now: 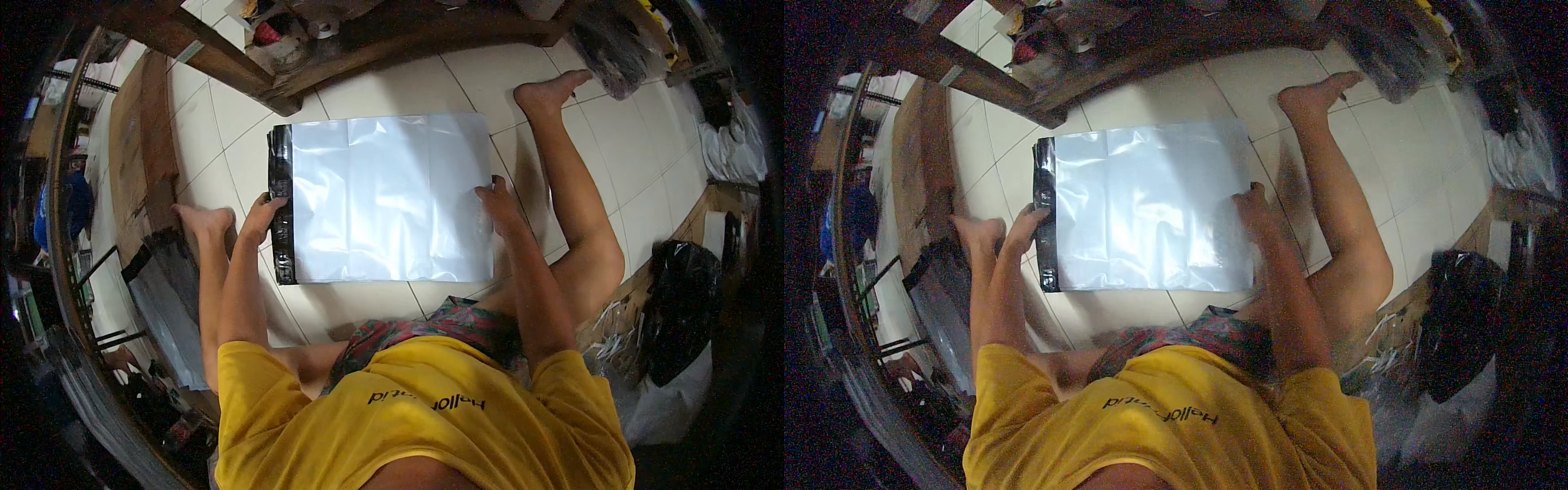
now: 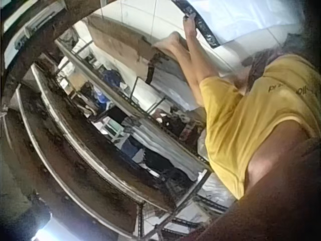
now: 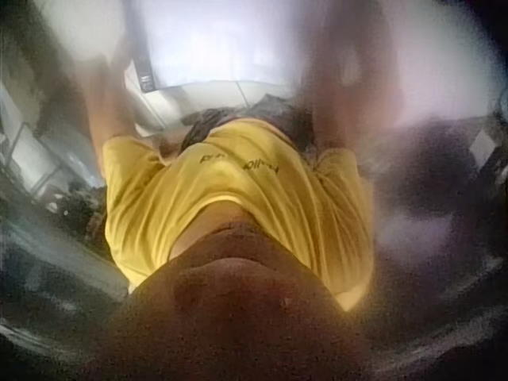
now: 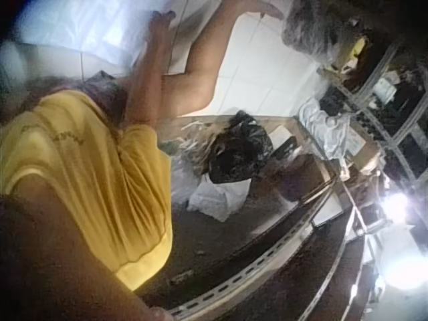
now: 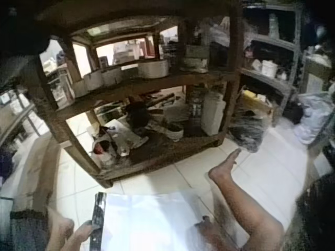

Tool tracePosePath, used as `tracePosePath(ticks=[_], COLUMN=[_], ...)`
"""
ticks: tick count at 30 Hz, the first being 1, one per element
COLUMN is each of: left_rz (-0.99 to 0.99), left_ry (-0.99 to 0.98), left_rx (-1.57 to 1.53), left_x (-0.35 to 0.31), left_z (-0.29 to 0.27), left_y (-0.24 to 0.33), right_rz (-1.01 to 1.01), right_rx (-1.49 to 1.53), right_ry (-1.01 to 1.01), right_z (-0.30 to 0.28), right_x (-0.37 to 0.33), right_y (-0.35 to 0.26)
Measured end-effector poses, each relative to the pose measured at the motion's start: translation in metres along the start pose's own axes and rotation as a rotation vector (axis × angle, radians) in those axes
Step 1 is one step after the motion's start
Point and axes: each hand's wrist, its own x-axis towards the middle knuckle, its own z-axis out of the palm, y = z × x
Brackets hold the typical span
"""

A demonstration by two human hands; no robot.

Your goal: The person sits on the floor and repeatedly folds a white plastic shipping bag, places a dark folded item inside, and seals the bag. The process is repeated multiple times with the same bag and item.

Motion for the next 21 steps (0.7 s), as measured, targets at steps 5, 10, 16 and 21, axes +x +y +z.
tracePosePath(ticks=[5, 10, 16, 21], left_rz=[0.063, 0.074, 0.053, 0.026], left_ry=[0.099, 0.173, 0.211, 0.349], left_rx=[0.127, 0.023, -0.08, -0.284], left_x=[-0.006, -0.002, -0.023, -0.089], left_z=[0.014, 0.016, 0.02, 0.049], left_y=[0.003, -0.016, -0.014, -0.026], right_rz=[-0.147, -0.18, -0.341, -0.317], right_rx=[-0.574, -0.254, -0.208, -0.118], right_ry=[0.297, 0.06, -0.012, -0.095], right_z=[0.015, 0.003, -0.011, -0.017], right_x=[-0.019, -0.02, -0.017, 0.009], right_y=[-0.028, -0.036, -0.056, -0.121])
